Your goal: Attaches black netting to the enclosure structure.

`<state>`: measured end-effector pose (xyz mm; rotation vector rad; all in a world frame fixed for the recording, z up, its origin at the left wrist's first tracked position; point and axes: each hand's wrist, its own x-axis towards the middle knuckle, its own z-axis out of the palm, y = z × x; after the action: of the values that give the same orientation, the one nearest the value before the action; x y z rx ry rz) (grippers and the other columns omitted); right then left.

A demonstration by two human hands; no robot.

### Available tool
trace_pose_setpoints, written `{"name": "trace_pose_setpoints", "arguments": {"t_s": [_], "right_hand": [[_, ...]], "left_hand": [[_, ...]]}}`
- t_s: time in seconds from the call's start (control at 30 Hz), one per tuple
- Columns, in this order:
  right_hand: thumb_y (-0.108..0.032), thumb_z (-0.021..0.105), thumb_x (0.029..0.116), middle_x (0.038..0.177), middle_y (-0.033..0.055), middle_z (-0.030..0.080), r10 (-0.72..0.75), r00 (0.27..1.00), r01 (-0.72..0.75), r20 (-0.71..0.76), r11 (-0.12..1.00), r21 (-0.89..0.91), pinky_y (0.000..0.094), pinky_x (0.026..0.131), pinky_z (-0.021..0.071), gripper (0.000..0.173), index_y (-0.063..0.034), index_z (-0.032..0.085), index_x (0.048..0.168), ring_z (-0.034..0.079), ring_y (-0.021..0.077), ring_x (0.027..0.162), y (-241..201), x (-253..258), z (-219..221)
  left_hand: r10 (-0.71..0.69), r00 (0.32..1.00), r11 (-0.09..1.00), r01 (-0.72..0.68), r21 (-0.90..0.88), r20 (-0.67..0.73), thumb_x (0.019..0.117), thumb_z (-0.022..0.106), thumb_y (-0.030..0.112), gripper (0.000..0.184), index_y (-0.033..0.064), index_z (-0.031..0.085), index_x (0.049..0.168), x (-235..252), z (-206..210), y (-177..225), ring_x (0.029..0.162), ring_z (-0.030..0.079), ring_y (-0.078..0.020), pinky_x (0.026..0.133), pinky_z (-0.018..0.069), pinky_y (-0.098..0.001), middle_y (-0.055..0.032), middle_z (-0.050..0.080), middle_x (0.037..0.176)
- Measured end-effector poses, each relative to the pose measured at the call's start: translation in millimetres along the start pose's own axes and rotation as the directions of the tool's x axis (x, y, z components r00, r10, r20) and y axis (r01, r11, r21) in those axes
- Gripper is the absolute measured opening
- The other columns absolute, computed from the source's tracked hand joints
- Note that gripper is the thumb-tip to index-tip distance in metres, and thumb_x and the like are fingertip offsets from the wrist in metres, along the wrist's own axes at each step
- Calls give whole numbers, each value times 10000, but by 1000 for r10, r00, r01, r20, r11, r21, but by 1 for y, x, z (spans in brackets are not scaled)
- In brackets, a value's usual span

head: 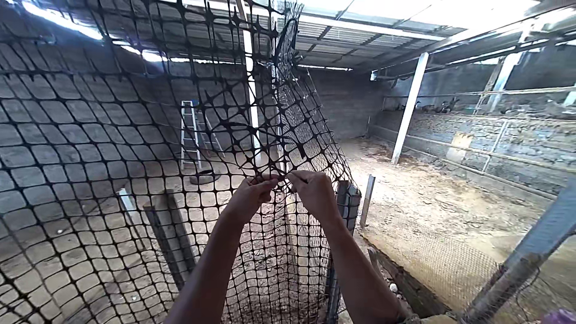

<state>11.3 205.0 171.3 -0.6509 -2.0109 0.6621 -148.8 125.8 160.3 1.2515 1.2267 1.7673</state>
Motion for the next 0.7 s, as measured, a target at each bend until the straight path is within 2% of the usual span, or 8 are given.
{"name": "trace_pose_setpoints", "arguments": {"t_s": [0.1, 0.2, 0.27, 0.47, 0.7], "right_hand": [[-259, 588, 1055, 770, 1, 714, 76, 996, -80, 54, 993, 85, 308, 660, 491, 269, -97, 788, 1131, 603, 86, 654, -3, 0, 2], [-249, 612, 1046, 701, -19, 675, 134, 987, -152, 85, 949, 274, 229, 490, 407, 270, -73, 773, 1174, 485, 39, 491, 0, 0, 10], [-233, 640, 1031, 670, -13, 661, 166, 982, -190, 94, 894, 407, 215, 448, 389, 258, -60, 774, 1166, 459, 37, 449, 3, 0, 13], [-163, 681, 994, 635, -11, 593, 158, 972, -232, 173, 739, 633, 189, 433, 314, 185, -11, 773, 1045, 391, 21, 453, 6, 1, 19], [-177, 669, 1001, 630, -37, 542, 90, 960, -244, 264, 731, 638, 195, 468, 321, 172, -30, 756, 997, 385, 24, 484, 10, 9, 13]], "left_hand": [[2, 1000, 1000, -3, -22, -11, 1010, 533, -9, 153, 36, 677, 983, 0, 1, 0, 509, 452, 1, 488, 397, -146, 24, 643, 747], [1, 1000, 1000, -1, -29, -14, 1010, 531, -8, 157, 36, 676, 971, 0, 1, -1, 502, 434, -2, 479, 386, -149, 26, 625, 727], [-3, 1000, 999, 3, -42, -6, 1011, 519, -11, 168, 38, 676, 975, 0, 1, -1, 504, 430, -3, 482, 383, -151, 27, 629, 732], [-7, 1000, 998, 7, -59, 9, 1003, 531, -15, 177, 56, 678, 937, -2, 3, -1, 512, 449, -5, 494, 401, -159, 28, 641, 732], [-11, 1000, 999, 11, -47, 3, 994, 545, -12, 194, 77, 667, 873, -7, 6, 2, 498, 443, 4, 486, 396, -154, 37, 636, 705]]}}
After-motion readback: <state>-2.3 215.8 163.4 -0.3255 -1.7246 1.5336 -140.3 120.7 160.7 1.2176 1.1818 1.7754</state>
